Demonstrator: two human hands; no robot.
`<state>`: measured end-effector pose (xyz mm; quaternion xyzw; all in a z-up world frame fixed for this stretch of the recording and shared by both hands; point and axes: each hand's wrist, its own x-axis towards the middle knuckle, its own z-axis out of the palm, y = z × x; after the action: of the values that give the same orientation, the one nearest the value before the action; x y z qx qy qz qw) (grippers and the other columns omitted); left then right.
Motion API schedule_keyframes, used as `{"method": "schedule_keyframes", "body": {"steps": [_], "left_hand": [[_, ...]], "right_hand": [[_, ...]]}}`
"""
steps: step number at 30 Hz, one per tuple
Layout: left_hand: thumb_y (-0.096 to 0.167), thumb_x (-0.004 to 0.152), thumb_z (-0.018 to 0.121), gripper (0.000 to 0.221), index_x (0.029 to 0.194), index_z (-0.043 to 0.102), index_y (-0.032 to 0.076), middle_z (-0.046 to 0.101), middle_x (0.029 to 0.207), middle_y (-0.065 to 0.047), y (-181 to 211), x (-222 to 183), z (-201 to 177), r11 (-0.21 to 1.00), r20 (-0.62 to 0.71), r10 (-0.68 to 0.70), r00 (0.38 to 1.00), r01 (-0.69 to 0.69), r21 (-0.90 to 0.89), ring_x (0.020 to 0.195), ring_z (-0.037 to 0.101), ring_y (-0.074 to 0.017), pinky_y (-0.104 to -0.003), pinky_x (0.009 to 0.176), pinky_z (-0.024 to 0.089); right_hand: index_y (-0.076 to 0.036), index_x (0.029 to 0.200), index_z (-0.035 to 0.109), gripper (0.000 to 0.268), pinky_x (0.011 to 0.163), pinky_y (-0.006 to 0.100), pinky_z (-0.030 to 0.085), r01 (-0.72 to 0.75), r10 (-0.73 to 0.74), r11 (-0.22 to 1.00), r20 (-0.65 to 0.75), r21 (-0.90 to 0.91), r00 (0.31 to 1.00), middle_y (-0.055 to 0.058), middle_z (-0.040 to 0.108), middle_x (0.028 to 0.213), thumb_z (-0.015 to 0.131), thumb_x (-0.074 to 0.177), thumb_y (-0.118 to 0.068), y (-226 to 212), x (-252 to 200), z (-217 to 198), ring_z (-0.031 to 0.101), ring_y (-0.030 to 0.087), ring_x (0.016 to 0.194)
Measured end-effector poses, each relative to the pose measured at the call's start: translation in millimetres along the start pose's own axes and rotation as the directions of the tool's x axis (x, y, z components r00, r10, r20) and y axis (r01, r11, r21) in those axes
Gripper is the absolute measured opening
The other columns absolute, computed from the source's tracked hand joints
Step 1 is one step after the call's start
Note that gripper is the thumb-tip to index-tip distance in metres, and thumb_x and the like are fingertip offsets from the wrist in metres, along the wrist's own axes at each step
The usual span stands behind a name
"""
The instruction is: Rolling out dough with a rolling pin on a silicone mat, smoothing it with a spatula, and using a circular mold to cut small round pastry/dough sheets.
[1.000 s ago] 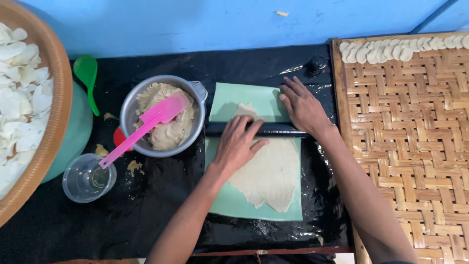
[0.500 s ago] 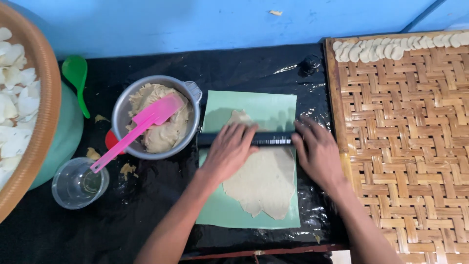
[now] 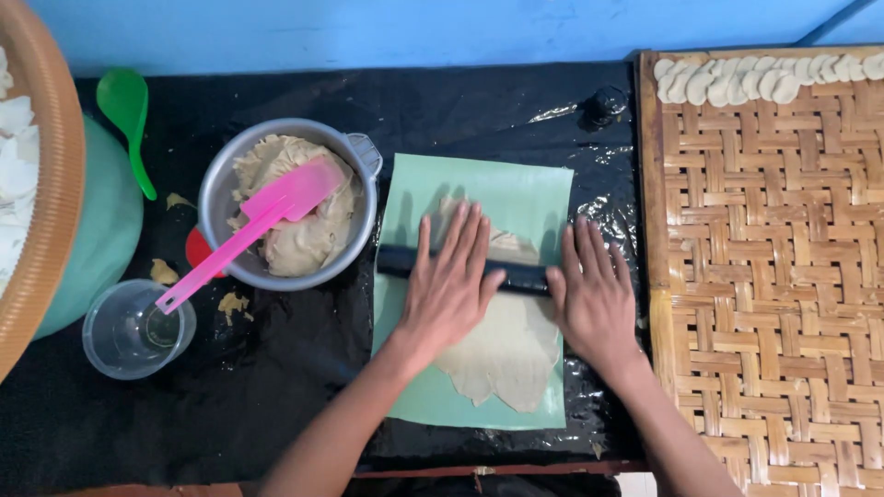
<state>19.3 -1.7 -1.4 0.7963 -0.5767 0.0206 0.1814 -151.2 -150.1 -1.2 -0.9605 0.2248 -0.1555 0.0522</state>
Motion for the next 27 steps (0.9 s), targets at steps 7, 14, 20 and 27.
{"method": "schedule_keyframes", "body": {"steps": [7, 14, 20, 27], "left_hand": [[0.044, 0.106, 0.041, 0.071, 0.157, 0.035, -0.004, 0.027, 0.167, -0.022, -12, 30, 6, 0.998, -0.054, -0.012, 0.998, 0.016, 0.063, 0.157, 0.021, -0.0346, -0.061, 0.125, 0.01], [0.041, 0.106, 0.046, 0.072, 0.157, 0.033, -0.008, 0.028, 0.167, -0.022, 10, -35, -1, 1.0, 0.002, 0.013, 1.0, -0.013, -0.005, 0.157, 0.022, -0.0323, -0.059, 0.126, 0.013], [0.042, 0.106, 0.045, 0.072, 0.155, 0.034, -0.008, 0.029, 0.166, -0.022, 2, -6, 2, 1.0, 0.01, -0.013, 1.0, 0.013, -0.01, 0.157, 0.022, -0.0316, -0.059, 0.126, 0.012], [0.05, 0.107, 0.04, 0.076, 0.159, 0.027, -0.004, 0.015, 0.169, -0.023, -25, 66, 17, 0.998, -0.013, -0.054, 0.998, 0.054, 0.027, 0.158, 0.009, -0.0362, -0.066, 0.124, 0.005]], "right_hand": [[0.003, 0.151, 0.049, 0.054, 0.121, 0.052, 0.03, -0.032, 0.032, 0.999, 0.015, 0.016, 0.999, 0.031, 0.041, 0.158, 0.039, 0.11, -0.031, 9, 30, 4, 0.038, 0.043, 0.148], [0.009, 0.151, 0.042, 0.064, 0.121, 0.052, 0.03, -0.011, 0.011, 1.0, 0.011, -0.025, 1.0, 0.029, 0.042, 0.158, 0.041, 0.106, -0.037, -19, -29, -8, 0.039, 0.041, 0.149], [0.007, 0.152, 0.042, 0.063, 0.121, 0.053, 0.031, -0.023, 0.023, 1.0, 0.032, -0.01, 0.999, 0.027, 0.043, 0.158, 0.04, 0.107, -0.036, -7, -4, 0, 0.039, 0.04, 0.15], [0.003, 0.156, 0.043, 0.058, 0.118, 0.056, 0.028, -0.053, 0.052, 0.997, 0.018, 0.058, 0.998, 0.036, 0.036, 0.159, 0.036, 0.11, -0.033, 22, 61, 12, 0.032, 0.048, 0.148]]}}
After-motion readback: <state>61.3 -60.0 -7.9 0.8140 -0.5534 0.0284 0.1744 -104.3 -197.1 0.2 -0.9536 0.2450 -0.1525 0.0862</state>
